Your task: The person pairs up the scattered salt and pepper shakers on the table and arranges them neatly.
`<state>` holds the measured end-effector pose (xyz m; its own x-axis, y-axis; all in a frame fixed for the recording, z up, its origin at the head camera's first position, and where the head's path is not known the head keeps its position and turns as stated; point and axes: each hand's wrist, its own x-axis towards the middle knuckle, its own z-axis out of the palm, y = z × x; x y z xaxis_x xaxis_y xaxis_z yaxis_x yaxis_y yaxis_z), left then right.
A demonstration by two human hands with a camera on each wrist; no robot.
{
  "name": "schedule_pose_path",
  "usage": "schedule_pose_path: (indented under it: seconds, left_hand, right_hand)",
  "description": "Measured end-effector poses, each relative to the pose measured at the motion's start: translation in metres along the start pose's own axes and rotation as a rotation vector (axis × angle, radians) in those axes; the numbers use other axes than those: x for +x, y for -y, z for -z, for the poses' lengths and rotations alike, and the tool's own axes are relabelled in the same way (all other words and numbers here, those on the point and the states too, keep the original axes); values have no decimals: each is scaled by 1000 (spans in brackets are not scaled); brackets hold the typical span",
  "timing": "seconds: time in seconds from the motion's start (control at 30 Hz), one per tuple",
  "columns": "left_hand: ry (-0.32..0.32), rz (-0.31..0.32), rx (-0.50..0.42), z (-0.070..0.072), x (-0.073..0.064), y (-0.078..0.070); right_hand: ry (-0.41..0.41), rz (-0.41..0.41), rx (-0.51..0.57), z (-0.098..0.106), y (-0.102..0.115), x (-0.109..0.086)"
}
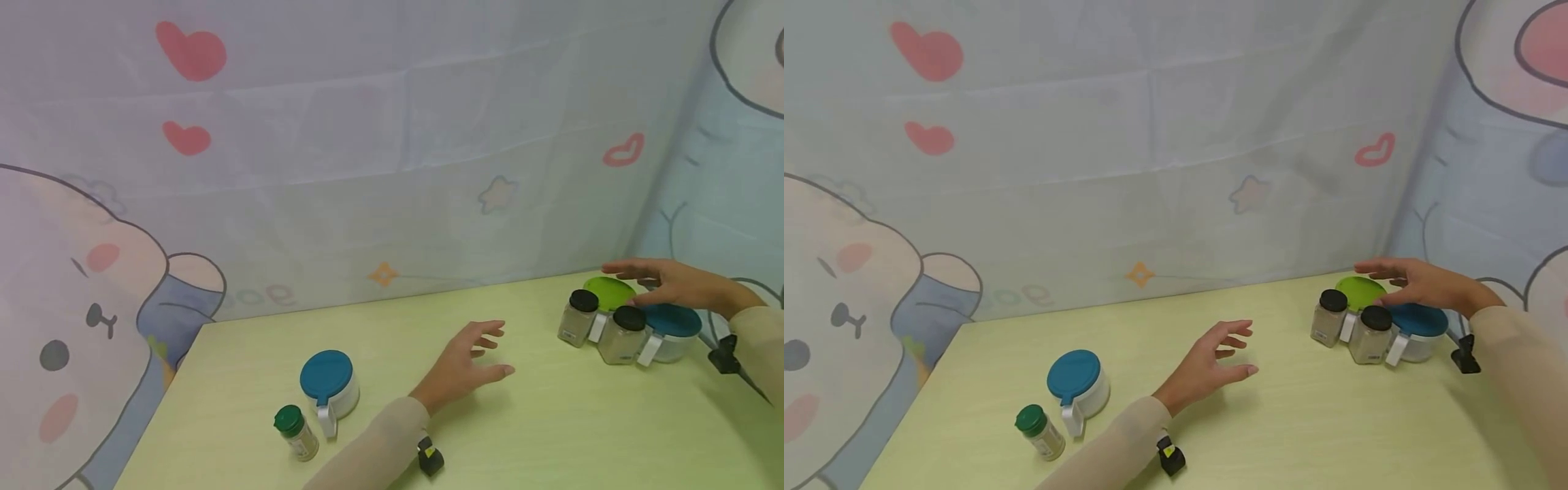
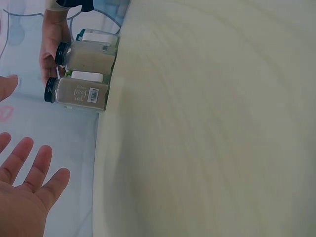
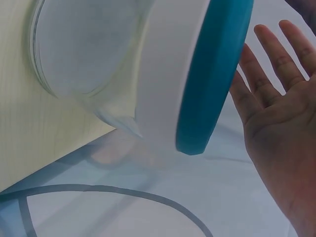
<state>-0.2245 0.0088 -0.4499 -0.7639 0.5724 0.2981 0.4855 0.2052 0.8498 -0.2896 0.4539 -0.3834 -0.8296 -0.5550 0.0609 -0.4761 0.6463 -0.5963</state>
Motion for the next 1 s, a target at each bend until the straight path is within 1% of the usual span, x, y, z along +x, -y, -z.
schedule_pose_path:
  seconds: [0.27, 0.43, 0.5, 0.7, 1.0]
  left_hand:
    - [10, -10, 8, -3, 2, -1]
    - [28, -19, 16, -6, 5, -2]
    - [34, -20, 15, -6, 6, -3]
    - [45, -44, 37, -11, 11, -6]
    - [53, -56, 42, -16, 20, -13]
  right_hand:
    - [26, -37, -16, -1, -5, 7]
    - [47, -21, -31, -1, -7, 9]
    - [56, -5, -21, -2, -8, 9]
    - [63, -18, -44, -4, -10, 4]
    - [124, -49, 30, -2, -11, 4]
